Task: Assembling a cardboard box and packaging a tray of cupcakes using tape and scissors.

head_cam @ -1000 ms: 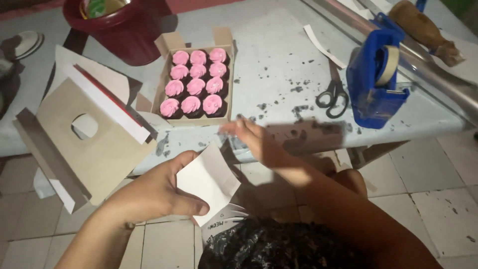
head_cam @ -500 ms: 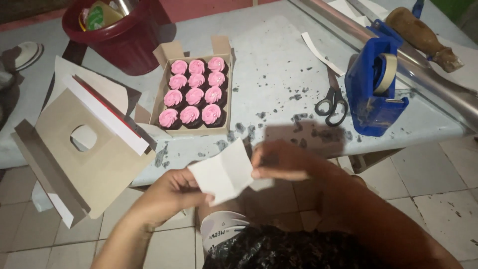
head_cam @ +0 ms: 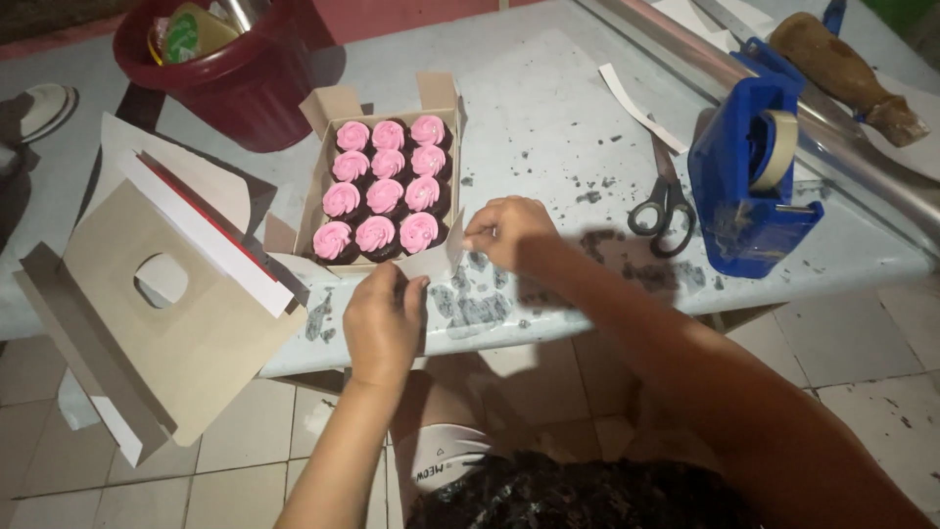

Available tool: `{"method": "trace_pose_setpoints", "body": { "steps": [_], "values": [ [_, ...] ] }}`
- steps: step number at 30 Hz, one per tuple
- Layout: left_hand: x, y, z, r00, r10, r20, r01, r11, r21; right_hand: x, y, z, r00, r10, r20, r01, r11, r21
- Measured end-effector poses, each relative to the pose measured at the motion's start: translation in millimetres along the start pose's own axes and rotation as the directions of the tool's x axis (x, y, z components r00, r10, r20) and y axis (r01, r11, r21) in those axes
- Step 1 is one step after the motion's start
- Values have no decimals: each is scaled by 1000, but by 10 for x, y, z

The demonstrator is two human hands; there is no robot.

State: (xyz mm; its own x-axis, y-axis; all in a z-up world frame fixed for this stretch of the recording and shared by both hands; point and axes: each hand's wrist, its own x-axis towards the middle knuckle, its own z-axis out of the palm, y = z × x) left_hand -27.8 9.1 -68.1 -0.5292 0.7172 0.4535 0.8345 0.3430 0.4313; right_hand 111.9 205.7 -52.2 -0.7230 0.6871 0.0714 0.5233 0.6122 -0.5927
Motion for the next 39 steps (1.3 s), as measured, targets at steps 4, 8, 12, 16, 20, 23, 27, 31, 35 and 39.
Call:
{"method": "trace_pose_setpoints", "body": {
  "steps": [4,8,12,16,20,23,27,31,35,39],
  "values": [
    [4,-41,82,994,53,-98,-47,997,56,103,31,-3,999,-33,-11,33,999,-20],
    [31,-20,53,992,68,-110,-65,997,28,21,-202,-284,994,-113,5,113,992,-48],
    [58,9,44,991,74,-108,-66,995,68,126,-152,-260,981,-192,-2,191,978,-83],
    [80,3,38,992,67,-105,-59,996,73,161,-162,-279,975,-222,14,222,966,-130],
    [129,98,-55,993,76,-94,-71,996,61,312,24,-212,935,-351,-56,336,923,-186],
    [92,8,3,993,81,-81,-76,995,62,358,-50,-277,923,-383,-35,362,896,-257],
    [119,68,-31,994,67,-88,-61,995,74,618,76,-269,917,-395,-53,358,874,-328],
    [119,43,-7,994,61,-91,-52,994,91,784,132,-257,876,-474,-86,401,818,-413],
    [121,17,3,996,43,-73,-39,998,49,900,263,-211,851,-492,-183,366,807,-464],
    [151,85,-72,996,50,-72,-46,998,47,965,353,-5,919,-334,-208,231,886,-402]
  ]
}}
